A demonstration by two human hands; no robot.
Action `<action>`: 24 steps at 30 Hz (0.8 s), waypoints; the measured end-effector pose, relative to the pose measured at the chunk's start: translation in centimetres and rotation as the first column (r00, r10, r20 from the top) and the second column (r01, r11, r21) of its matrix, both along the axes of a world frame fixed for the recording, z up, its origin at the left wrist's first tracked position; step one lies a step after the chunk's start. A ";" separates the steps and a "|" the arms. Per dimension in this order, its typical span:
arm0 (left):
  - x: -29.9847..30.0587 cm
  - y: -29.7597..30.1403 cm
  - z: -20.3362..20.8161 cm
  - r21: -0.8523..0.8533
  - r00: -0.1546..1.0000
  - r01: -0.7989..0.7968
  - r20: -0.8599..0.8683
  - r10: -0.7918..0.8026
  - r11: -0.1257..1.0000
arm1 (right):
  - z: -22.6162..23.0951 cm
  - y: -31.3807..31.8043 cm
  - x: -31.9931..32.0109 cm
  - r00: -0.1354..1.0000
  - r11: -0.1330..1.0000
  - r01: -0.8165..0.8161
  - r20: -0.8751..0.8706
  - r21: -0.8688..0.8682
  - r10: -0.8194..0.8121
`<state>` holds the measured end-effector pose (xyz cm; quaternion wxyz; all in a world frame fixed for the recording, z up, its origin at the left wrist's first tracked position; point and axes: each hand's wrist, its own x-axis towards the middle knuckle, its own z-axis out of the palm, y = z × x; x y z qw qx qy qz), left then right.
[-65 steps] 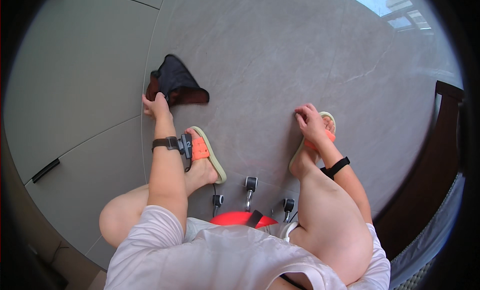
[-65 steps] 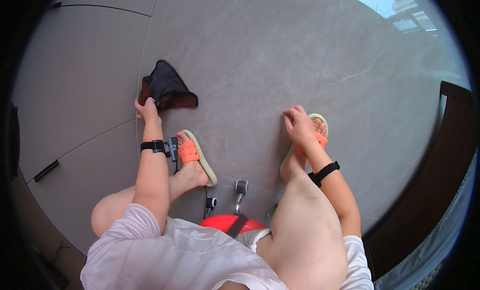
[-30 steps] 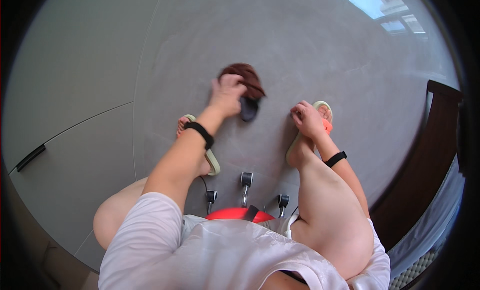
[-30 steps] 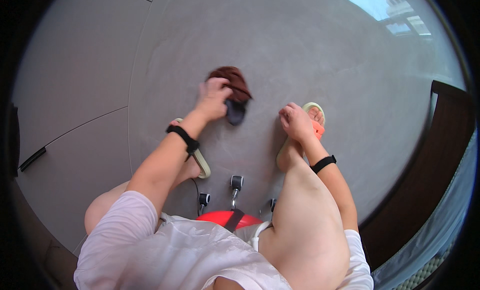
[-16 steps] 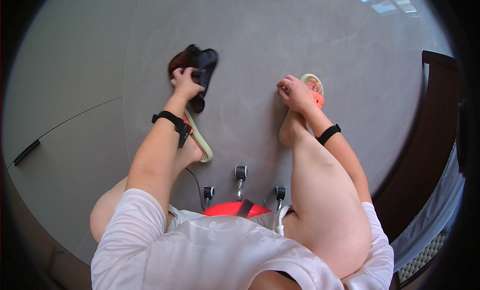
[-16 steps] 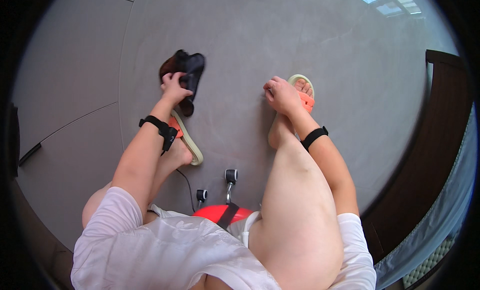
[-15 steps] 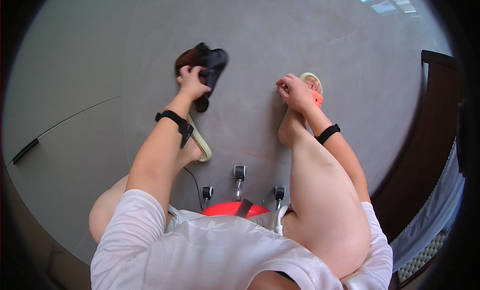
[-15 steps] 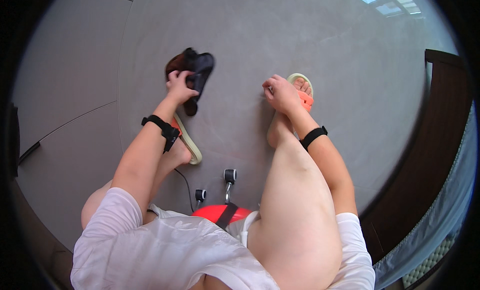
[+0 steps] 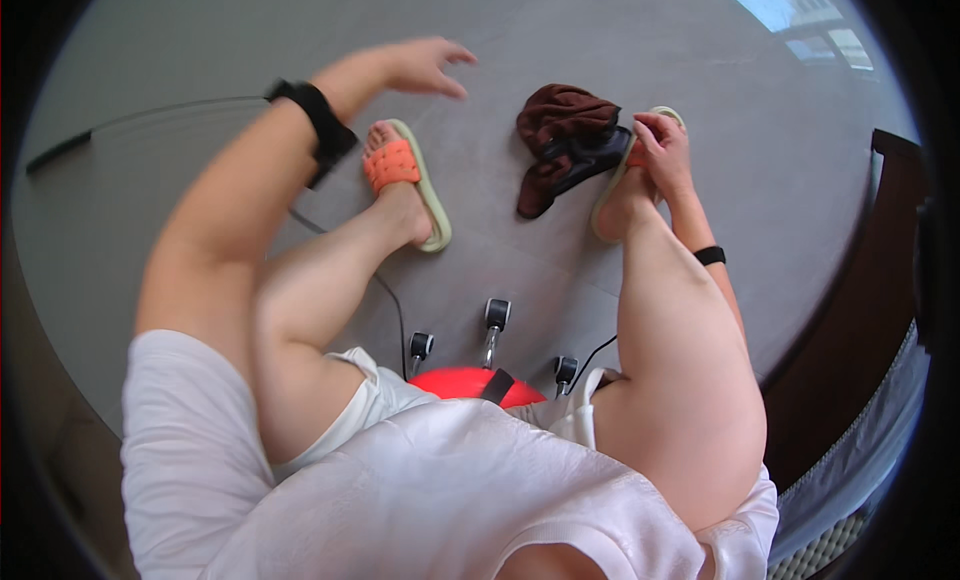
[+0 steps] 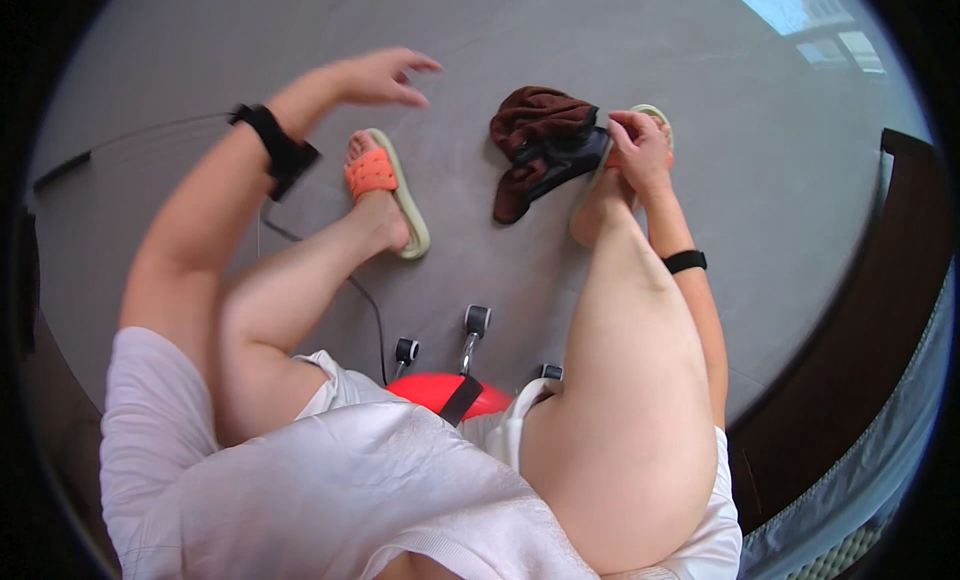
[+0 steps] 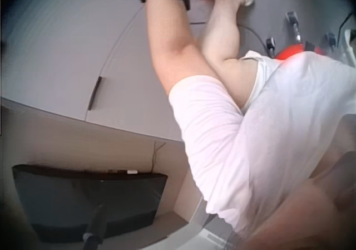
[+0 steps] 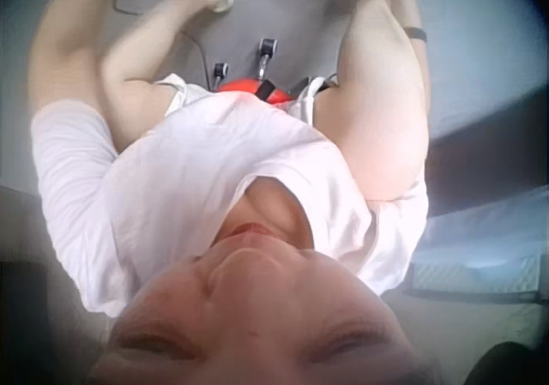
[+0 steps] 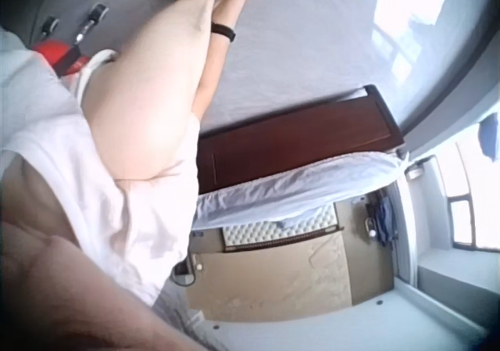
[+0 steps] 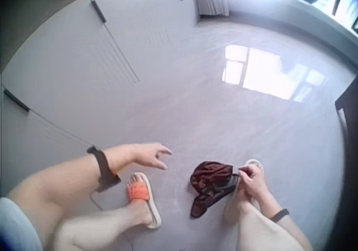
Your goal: The person wipes the floor with a cloth, moving around a bed and chairs.
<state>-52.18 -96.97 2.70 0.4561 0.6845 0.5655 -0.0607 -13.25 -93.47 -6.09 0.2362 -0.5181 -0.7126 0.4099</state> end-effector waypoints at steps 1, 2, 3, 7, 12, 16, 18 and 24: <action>-2.1 0.2 3.5 0.014 0.994 -0.077 -0.078 0.078 0.997 | -0.1 -0.2 0.4 0.999 0.997 0.008 0.052 0.077 -0.013; -4.2 -0.3 6.6 0.036 0.981 -0.135 -0.138 0.139 0.990 | -0.1 -0.1 0.7 1.000 0.999 0.004 0.026 0.034 -0.005; -6.1 -0.8 8.9 0.062 0.965 -0.179 -0.185 0.188 0.982 | -0.7 -0.1 2.2 0.997 0.999 0.031 -0.066 -0.021 -0.033; -12.2 -8.2 14.7 0.153 0.900 -0.223 -0.346 0.264 0.963 | 1.8 -3.2 5.0 0.931 0.947 0.098 -0.308 -0.306 -0.196; -13.6 -25.2 20.2 0.074 0.862 -0.448 -0.226 0.453 0.891 | 10.9 -11.1 8.0 0.921 0.838 0.245 -0.154 -0.488 -0.358; -9.1 -38.5 21.5 -0.003 0.787 -0.607 -0.142 0.601 0.794 | 13.5 -16.3 17.9 0.887 0.822 0.340 -0.136 -0.456 -0.442; -6.0 -45.3 21.8 -0.147 0.743 -0.669 -0.151 0.652 0.729 | 14.5 -17.6 22.5 0.872 0.829 0.368 -0.151 -0.421 -0.465; 4.8 -61.2 17.4 -0.616 0.588 -0.633 0.011 0.809 0.469 | 17.9 -16.6 30.4 0.870 0.904 0.369 -0.262 -0.216 -0.418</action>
